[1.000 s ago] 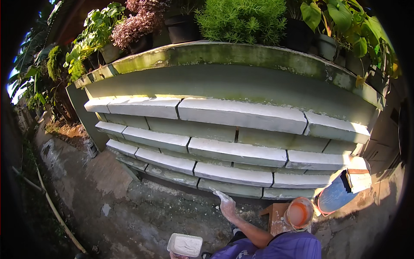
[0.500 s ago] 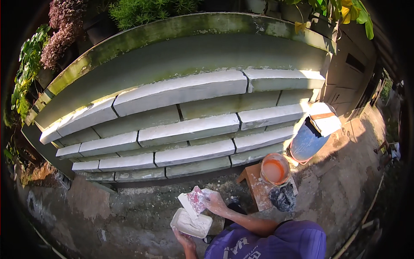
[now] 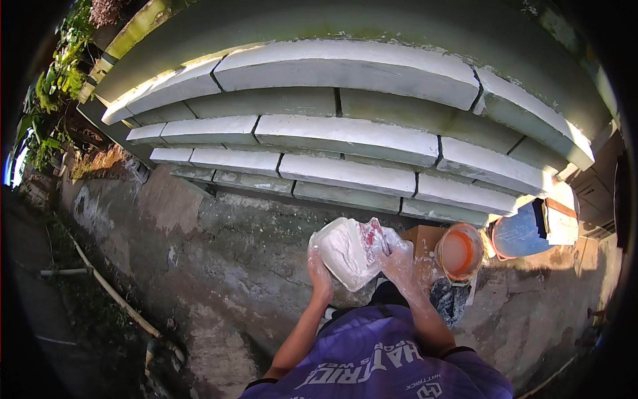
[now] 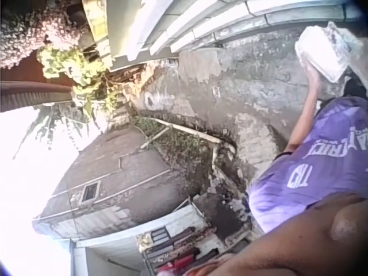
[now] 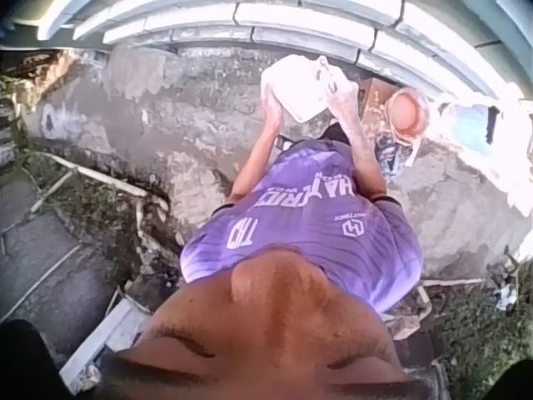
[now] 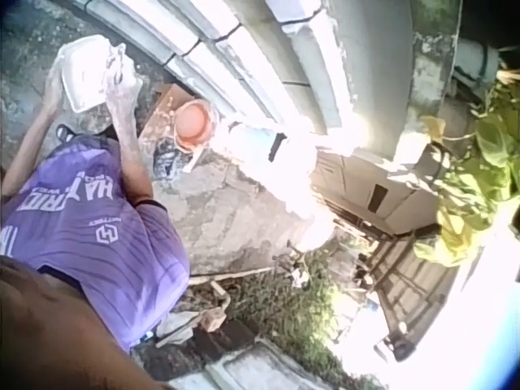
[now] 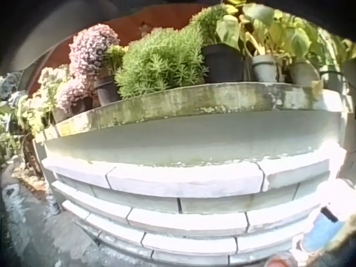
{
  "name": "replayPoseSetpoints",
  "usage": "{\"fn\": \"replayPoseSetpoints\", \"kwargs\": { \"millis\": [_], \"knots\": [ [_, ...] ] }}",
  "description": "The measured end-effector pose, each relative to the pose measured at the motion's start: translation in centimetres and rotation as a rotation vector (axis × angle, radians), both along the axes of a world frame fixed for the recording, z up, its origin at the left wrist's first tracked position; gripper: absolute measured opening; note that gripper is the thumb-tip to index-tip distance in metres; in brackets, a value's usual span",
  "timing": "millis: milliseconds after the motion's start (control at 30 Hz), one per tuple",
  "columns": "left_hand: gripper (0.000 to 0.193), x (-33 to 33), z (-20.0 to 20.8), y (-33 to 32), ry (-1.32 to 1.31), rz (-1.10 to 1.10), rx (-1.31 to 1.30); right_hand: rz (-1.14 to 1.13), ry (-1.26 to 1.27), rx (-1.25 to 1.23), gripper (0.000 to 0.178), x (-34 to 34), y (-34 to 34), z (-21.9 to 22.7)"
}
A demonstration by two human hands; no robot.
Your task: Applying plaster or putty to the surfaces and joints of a concrete wall using a spatula.
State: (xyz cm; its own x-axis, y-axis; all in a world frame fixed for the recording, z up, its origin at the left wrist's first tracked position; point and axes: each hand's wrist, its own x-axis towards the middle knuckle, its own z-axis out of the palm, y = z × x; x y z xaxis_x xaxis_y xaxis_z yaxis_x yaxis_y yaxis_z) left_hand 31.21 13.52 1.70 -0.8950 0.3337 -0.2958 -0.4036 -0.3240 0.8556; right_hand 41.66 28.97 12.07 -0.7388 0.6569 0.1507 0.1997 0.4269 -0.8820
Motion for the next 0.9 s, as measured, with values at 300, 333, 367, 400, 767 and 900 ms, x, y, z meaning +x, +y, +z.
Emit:
{"fn": "replayPoseSetpoints", "kwargs": {
  "millis": [300,333,367,400,767,900],
  "knots": [
    [0.047,1.5,2.2,7.3,0.152,0.047,-0.005,0.109,-0.004,0.079,0.026,0.0,5.4,-0.9],
    [0.047,1.6,2.4,7.9,0.150,0.044,-0.048,0.128,0.009,0.066,0.026,-0.1,6.2,-1.1],
    [0.046,1.6,2.5,8.3,0.168,0.041,-0.060,0.142,-0.005,0.054,0.027,-0.3,6.9,-1.3],
    [0.046,1.6,2.4,8.9,0.199,0.038,-0.031,0.156,-0.029,0.061,0.027,-0.5,7.6,-1.6],
    [0.051,2.2,2.3,13.2,0.037,0.047,0.007,0.140,0.009,-0.079,0.032,-0.4,14.4,-3.0],
    [0.052,3.0,3.1,13.6,0.052,0.052,0.039,0.223,-0.075,0.020,0.033,-0.9,16.7,-1.6]
  ]
}}
